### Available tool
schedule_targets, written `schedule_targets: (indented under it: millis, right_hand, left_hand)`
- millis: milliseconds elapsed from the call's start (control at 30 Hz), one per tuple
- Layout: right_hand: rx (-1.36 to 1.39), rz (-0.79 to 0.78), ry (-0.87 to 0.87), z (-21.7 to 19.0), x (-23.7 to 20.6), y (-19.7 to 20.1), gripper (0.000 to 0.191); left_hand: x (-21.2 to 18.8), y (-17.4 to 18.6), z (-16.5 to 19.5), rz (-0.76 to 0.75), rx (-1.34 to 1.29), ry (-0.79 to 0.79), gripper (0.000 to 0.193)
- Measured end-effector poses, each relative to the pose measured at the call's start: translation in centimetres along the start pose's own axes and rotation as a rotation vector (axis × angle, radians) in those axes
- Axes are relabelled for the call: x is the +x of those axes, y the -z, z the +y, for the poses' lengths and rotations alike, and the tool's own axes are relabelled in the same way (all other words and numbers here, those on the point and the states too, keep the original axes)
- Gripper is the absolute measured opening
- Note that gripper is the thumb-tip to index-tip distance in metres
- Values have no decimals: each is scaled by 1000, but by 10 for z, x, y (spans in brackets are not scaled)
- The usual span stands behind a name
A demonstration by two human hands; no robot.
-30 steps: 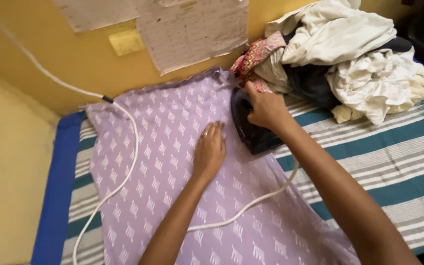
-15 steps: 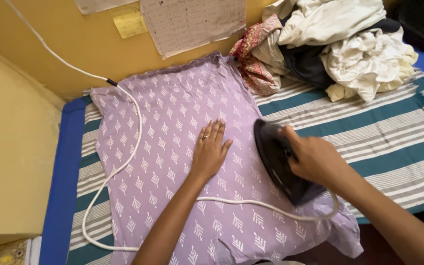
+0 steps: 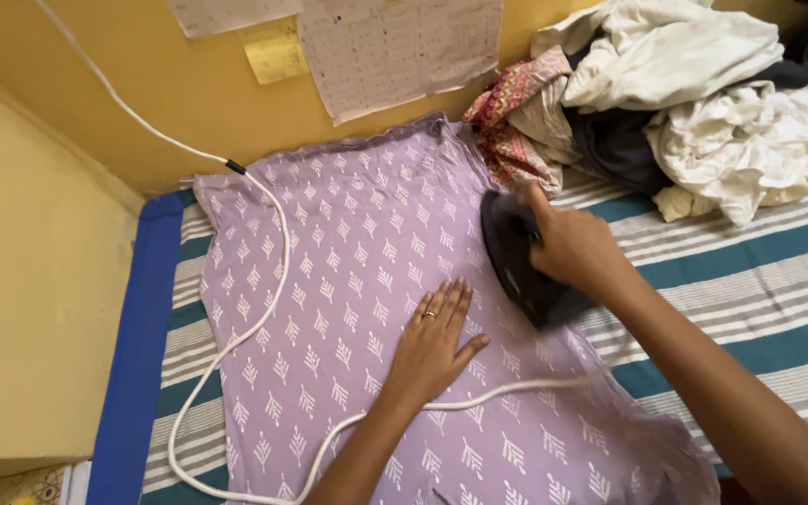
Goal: The person irons a purple patterned garment laid flat on a bed, moving a black electric iron over the fabric while holding the cloth steady with the other hand. They reposition the garment, flip it over, smooth it out by hand, and continue ironing the other side and edges.
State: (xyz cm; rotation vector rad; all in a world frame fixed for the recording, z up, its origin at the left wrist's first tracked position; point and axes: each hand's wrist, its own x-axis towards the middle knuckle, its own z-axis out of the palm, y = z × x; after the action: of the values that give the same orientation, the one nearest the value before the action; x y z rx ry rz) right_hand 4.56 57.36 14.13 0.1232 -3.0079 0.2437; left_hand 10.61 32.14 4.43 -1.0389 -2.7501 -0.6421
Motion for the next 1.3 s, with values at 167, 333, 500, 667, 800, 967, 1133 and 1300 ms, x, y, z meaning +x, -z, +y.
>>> schedule_targets:
  millis: [167,333,500,667,800,967,1133,1300]
  right_hand:
    - [-8,211,111,-2,95,-18,83]
    - [41,40,75,-10,102,-5,77]
    - [520,-187,4,9,73,7,63]
    - [342,142,28,65,56,-12,37]
    - [382,151,46,74,54,-43,31]
    - [222,346,184,69,65,-54,19]
    - [511,273,89,73,83,-53,21]
    - [508,242,30,78,84,-56,24]
  left_hand:
    - [-1,2,-1,14,2,-6,80]
    - [-4,6,1,78,-11,-27,78]
    - [-8,14,1,180,-111,69,59]
    - [-13,21,0,186,-108,111,36]
    - [-16,19,11,132,-130,-105,39]
    - [-13,17,16,11,-180,-186,40]
    - [-16,17,13,-18,-192,-160,40]
    - [-19,17,13,-93,-212,-104,41]
